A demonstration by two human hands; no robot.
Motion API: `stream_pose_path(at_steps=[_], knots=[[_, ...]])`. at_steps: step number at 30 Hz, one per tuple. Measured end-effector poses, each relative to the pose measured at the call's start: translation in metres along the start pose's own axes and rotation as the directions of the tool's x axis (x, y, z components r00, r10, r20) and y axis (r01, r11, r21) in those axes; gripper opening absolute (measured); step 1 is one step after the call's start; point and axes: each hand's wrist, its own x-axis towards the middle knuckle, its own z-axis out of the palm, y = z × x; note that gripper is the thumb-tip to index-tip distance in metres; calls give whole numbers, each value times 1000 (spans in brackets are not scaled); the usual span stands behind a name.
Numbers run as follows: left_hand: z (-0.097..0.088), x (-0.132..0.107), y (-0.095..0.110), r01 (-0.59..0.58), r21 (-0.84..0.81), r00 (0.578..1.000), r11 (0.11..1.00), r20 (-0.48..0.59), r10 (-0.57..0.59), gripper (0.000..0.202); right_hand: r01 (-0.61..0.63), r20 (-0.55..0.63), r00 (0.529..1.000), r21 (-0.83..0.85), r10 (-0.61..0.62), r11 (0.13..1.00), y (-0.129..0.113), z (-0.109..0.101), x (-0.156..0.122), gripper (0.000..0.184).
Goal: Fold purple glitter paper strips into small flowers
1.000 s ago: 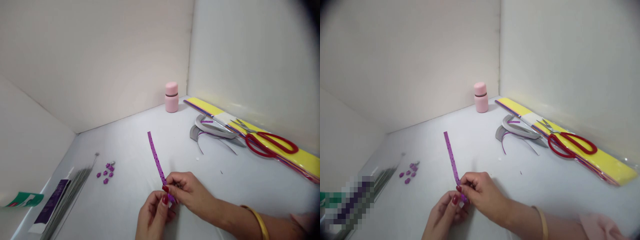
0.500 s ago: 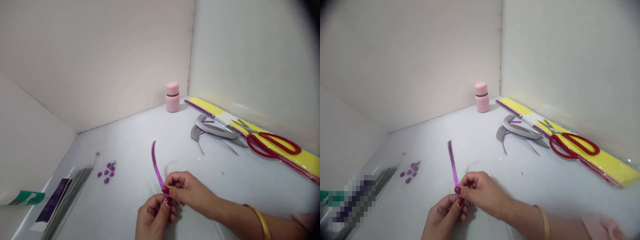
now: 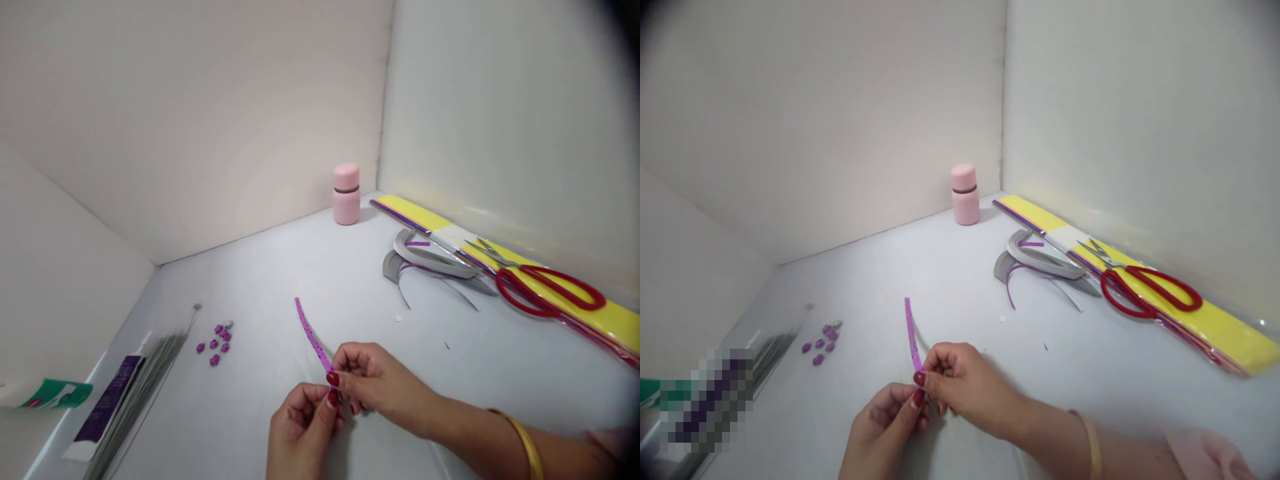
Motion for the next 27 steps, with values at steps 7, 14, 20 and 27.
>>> stream_pose_path(at_steps=[7,14,20,27], knots=[[0,-2,0,-48,27,998,998,47,47,29,-13,-6,1000,14,13,1000,0,0,2,27],[1,-2,3,-19,12,999,1000,33,19,31,-20,15,1000,46,20,999,-1,0,0,26],[4,-3,2,21,9,1000,1000,8,-21,37,-11,-35,999,20,12,1000,-5,-1,-1,22],[3,-1,0,27,-33,997,999,76,-24,37,-41,-39,998,82,44,996,-4,0,-1,25]])
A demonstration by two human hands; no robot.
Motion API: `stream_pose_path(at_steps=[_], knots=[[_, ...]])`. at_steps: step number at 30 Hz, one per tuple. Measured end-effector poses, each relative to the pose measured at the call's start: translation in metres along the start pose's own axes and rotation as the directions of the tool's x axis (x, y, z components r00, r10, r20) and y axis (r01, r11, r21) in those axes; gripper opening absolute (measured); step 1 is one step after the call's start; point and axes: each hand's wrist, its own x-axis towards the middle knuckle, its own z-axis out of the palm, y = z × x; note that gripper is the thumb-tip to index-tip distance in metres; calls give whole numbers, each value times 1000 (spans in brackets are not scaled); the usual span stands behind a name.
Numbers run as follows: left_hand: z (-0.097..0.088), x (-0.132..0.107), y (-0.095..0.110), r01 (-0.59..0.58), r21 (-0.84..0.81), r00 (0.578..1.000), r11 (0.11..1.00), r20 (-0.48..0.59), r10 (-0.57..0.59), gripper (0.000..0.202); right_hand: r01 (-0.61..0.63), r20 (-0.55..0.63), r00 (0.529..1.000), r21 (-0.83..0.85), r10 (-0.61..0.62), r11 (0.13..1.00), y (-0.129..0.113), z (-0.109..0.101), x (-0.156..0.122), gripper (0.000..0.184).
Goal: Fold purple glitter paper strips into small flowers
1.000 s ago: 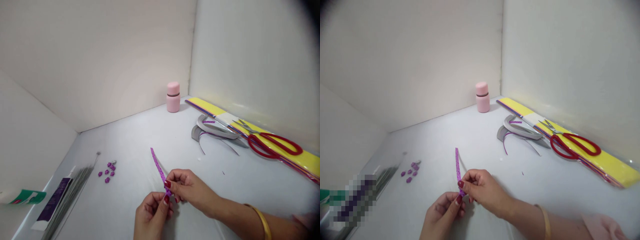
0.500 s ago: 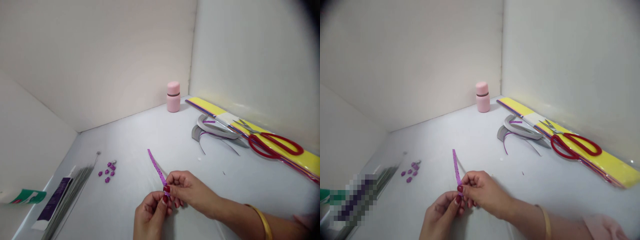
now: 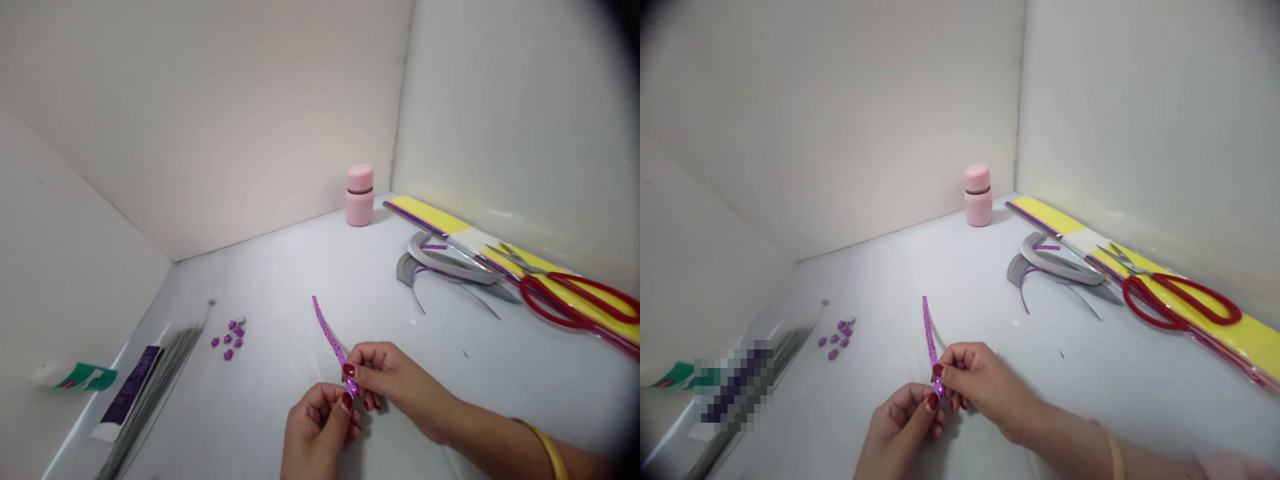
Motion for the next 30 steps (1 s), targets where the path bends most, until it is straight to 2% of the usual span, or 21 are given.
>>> stream_pose_path(at_steps=[4,9,12,17,22,27,30], knots=[[-2,2,0,-1,-15,1000,1000,-6,1,35,4,62,998,39,-6,999,3,-1,1,30],[-1,3,0,5,-11,997,1000,-81,-6,37,-9,148,989,-22,12,1000,5,-1,0,25],[-1,3,0,8,11,995,1000,-99,-7,38,-11,104,994,-51,16,999,3,0,0,20],[-2,3,-1,-34,52,998,998,-55,36,35,-19,89,996,-63,25,998,1,0,1,21],[-2,1,1,-27,-21,998,999,-64,26,35,74,53,996,-22,-72,997,2,-3,4,24],[-2,0,1,-39,13,999,999,-37,40,35,-28,57,998,-14,29,999,-2,-3,3,22],[-1,-1,3,-30,-27,999,999,-27,29,34,-45,23,999,12,45,999,-4,-1,1,20]])
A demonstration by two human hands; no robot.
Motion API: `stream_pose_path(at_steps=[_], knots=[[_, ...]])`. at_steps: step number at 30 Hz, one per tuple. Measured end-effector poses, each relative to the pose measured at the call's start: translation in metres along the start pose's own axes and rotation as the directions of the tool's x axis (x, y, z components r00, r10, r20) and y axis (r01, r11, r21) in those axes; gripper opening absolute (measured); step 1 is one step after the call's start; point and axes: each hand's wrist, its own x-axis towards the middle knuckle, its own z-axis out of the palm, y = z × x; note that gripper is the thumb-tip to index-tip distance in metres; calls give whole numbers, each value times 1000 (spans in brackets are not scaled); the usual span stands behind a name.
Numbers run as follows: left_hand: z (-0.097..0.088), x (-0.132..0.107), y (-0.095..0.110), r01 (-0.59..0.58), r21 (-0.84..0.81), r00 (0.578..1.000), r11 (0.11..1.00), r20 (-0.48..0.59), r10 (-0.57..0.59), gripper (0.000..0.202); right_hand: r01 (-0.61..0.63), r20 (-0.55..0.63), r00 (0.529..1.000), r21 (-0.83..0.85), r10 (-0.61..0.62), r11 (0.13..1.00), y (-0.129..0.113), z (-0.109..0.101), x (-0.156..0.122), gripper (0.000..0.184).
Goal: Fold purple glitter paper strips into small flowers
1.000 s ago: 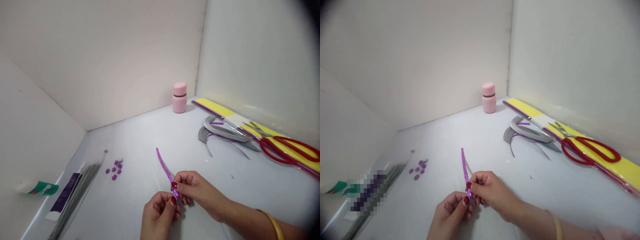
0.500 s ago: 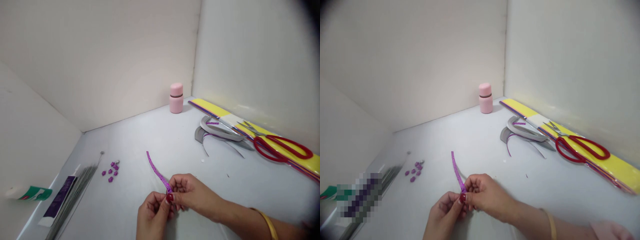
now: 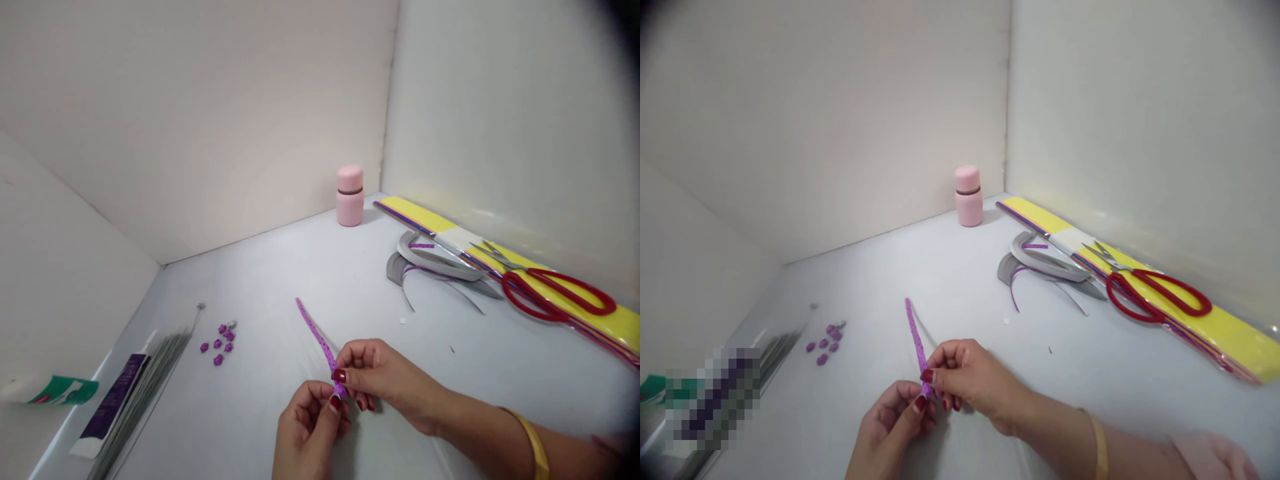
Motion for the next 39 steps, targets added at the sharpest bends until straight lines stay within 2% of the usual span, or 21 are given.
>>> stream_pose_path(at_steps=[3,8,14,23,27,31,35,39], knots=[[2,-1,2,3,-21,1000,1000,18,-3,34,-2,8,1000,-1,2,1000,1,1,-1,21],[3,-1,4,49,50,999,998,-4,-49,33,6,34,999,-46,-5,999,3,0,-1,21],[1,-1,3,61,78,998,995,20,-63,36,15,68,998,-32,-12,999,3,0,0,26],[2,-1,5,99,67,994,993,36,-102,37,57,31,998,-32,-56,998,-1,1,-2,30],[0,1,4,66,43,998,997,9,-67,34,73,-10,997,-25,-74,997,-1,-1,-1,32],[-1,1,4,38,52,999,998,-17,-37,35,63,16,998,-53,-62,997,1,-2,0,31],[-3,0,2,-26,165,998,986,-45,34,36,70,114,992,-137,-54,988,5,-3,0,24],[-5,0,-3,-78,304,995,949,-35,93,37,73,87,995,-225,-55,972,6,-3,0,12]])
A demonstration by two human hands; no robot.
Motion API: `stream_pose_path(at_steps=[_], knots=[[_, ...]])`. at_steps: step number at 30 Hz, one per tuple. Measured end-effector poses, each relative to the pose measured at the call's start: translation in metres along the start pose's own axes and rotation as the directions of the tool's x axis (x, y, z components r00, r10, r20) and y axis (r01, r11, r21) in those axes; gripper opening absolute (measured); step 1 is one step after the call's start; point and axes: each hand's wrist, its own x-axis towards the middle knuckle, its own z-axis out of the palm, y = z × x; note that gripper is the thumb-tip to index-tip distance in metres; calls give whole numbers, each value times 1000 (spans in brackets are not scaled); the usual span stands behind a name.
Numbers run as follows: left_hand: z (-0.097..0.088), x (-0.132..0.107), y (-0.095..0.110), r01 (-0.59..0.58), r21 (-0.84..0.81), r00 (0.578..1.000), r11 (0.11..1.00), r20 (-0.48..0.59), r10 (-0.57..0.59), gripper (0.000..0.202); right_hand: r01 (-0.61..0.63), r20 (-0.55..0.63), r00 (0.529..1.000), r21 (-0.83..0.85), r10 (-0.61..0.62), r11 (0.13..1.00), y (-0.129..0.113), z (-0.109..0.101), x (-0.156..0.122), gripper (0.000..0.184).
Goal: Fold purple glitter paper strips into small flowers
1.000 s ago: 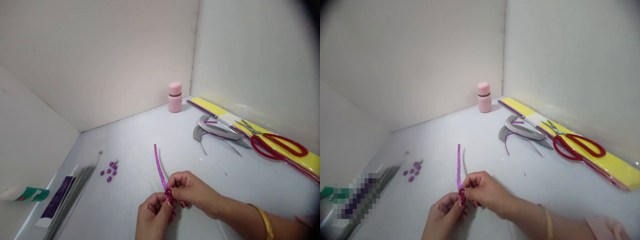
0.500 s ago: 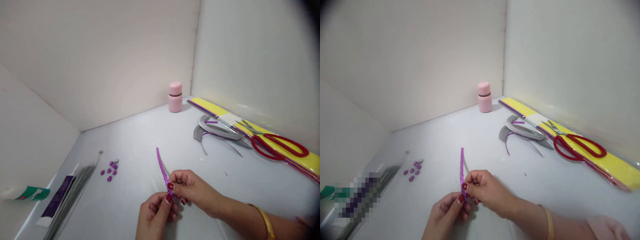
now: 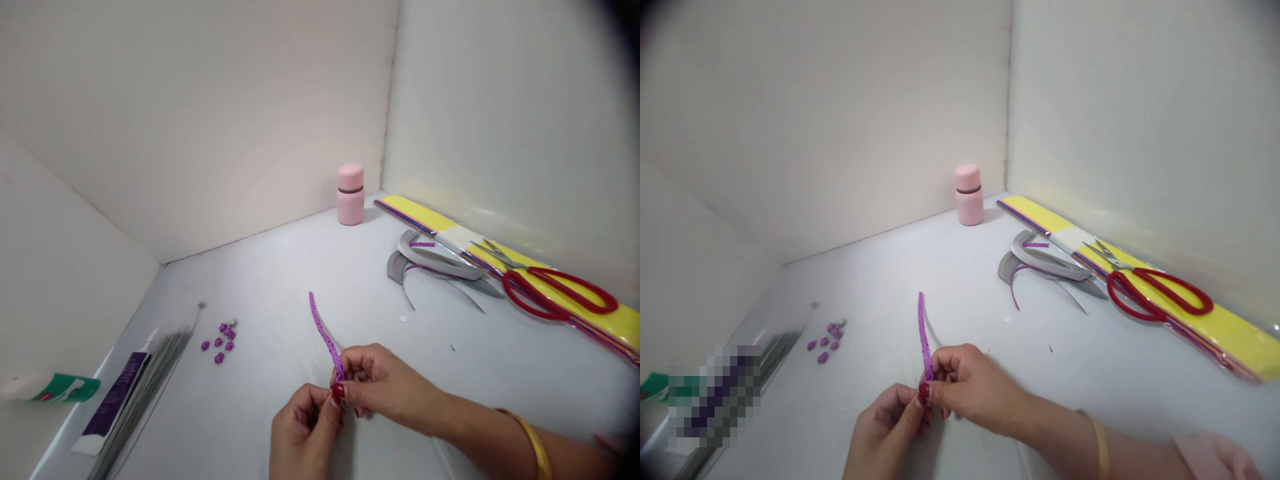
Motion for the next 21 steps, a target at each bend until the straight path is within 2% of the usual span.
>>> stream_pose_path(at_steps=[3,11,16,21], knots=[[-1,-1,-2,-27,12,999,1000,35,26,35,-10,21,1000,-9,10,1000,-1,1,0,2],[-1,-1,0,-55,-53,990,997,124,62,30,-37,0,999,27,37,999,-2,0,0,4],[2,-1,4,-60,-180,993,982,93,78,25,-37,17,999,125,36,991,-5,0,0,20],[4,-1,9,-4,-238,998,971,63,19,24,-22,12,1000,120,21,993,-3,3,1,15]])
